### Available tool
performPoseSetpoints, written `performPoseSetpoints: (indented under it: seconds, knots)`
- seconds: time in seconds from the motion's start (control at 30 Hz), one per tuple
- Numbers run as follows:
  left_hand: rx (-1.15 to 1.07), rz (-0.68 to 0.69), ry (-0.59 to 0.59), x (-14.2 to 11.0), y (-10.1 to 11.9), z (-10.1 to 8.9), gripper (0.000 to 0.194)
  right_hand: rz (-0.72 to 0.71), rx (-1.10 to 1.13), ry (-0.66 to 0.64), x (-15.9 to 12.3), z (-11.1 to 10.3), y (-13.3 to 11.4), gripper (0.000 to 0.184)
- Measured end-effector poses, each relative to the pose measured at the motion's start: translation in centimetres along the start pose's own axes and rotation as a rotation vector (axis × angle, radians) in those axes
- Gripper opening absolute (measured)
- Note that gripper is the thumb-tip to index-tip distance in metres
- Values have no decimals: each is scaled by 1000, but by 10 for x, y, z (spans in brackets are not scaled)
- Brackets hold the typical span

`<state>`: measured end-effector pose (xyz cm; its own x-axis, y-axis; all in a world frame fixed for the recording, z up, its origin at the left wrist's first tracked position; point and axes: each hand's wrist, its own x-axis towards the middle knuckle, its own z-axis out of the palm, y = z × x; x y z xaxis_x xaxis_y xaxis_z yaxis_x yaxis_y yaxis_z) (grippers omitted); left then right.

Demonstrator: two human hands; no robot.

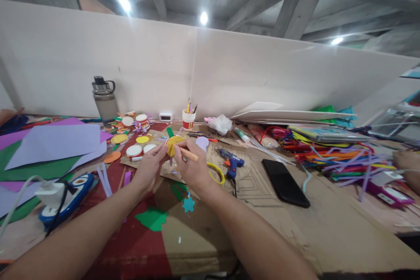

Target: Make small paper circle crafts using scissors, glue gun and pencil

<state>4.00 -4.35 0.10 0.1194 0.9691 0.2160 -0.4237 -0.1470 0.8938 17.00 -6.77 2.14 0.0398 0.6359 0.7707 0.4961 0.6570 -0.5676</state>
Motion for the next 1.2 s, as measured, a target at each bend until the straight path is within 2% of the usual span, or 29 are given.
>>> performPoseSetpoints:
  seconds: [0.47,1.03,1.1,1.2]
  knots:
    - [11,10,9,-1,-3,-2,34,12,-35,-8,0,-1,4,15]
    - [29,-12,-25,-3,0,3,36,44,-64,53,4,-6,3,16]
    - [-25,-53,-6,-1,-3,1,37,39,-51,87,4,-8,2,15]
    - [-118,-130,89,5,-8,-7,42,41,3,135,4,-10,3,14]
